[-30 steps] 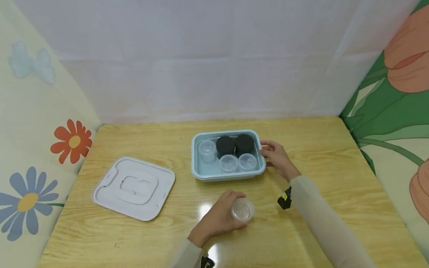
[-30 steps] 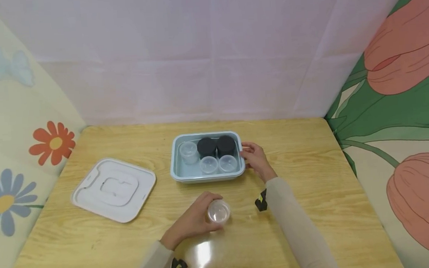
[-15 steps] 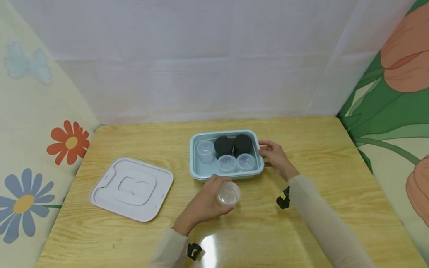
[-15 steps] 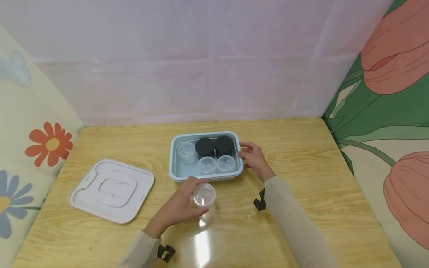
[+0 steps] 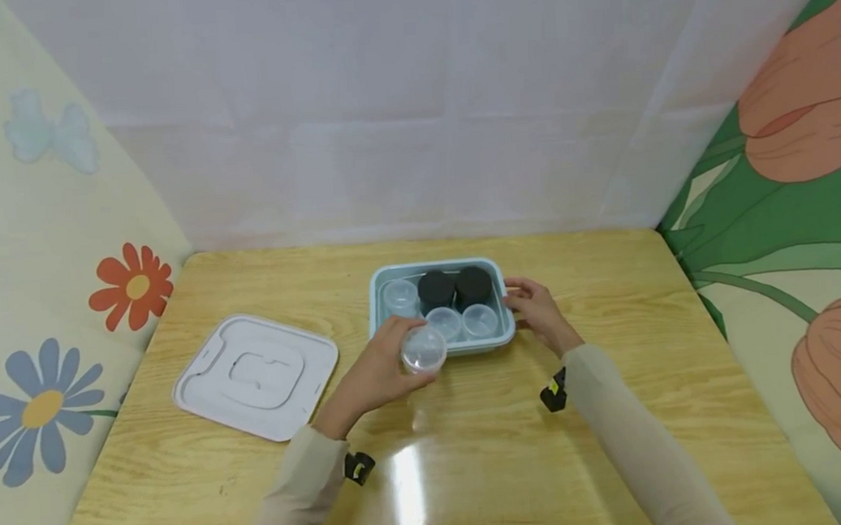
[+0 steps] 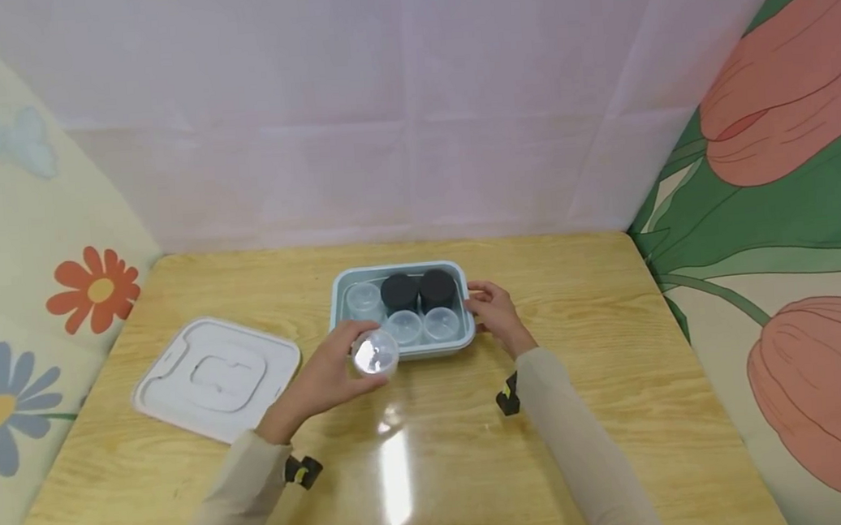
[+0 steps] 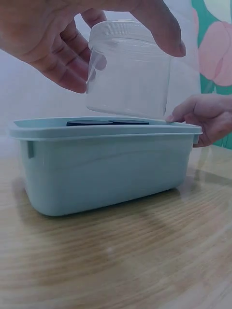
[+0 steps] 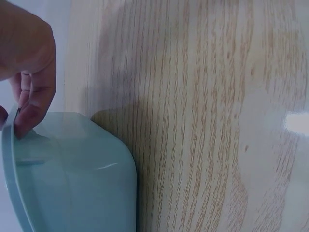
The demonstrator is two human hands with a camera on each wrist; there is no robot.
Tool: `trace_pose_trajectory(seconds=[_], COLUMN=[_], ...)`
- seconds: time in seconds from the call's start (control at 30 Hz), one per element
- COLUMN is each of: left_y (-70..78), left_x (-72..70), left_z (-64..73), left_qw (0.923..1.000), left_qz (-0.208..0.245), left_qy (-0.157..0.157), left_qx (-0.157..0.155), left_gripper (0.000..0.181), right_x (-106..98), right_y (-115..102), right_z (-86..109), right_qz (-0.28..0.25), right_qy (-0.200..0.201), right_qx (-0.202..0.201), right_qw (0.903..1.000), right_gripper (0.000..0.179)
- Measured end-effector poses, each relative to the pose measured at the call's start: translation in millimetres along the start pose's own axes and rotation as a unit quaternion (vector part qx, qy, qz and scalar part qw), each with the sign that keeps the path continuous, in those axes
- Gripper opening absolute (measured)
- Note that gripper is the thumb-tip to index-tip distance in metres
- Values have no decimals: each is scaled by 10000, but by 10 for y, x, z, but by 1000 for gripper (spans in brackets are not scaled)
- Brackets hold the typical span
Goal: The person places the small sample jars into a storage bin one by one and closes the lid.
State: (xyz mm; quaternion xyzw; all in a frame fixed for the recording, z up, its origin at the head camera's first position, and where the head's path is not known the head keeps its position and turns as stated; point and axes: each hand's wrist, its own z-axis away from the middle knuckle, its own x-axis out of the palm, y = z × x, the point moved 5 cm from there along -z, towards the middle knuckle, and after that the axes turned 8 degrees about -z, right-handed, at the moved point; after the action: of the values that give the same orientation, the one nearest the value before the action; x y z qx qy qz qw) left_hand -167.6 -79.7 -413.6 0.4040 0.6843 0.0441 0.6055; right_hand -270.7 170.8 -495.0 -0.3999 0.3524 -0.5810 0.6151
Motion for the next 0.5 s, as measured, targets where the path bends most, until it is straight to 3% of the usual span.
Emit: trace_pose_trajectory(seconds=[0.2, 0.5], left_y=[-29, -197], left_x=[-87, -171], left_z=[-98, -274], left_qw=[10000, 9994], left_qz=[16, 195], left_qy=[26, 294], left_qx=[57, -16], left_gripper=[66, 65], right_x=[2, -7], right_y=[-11, -15], right_z=[7, 5], right_qz=[36, -3], right_qy=[13, 12], right_qx=[-27, -23], right_qw=[10000, 10000], right_gripper=[44, 44])
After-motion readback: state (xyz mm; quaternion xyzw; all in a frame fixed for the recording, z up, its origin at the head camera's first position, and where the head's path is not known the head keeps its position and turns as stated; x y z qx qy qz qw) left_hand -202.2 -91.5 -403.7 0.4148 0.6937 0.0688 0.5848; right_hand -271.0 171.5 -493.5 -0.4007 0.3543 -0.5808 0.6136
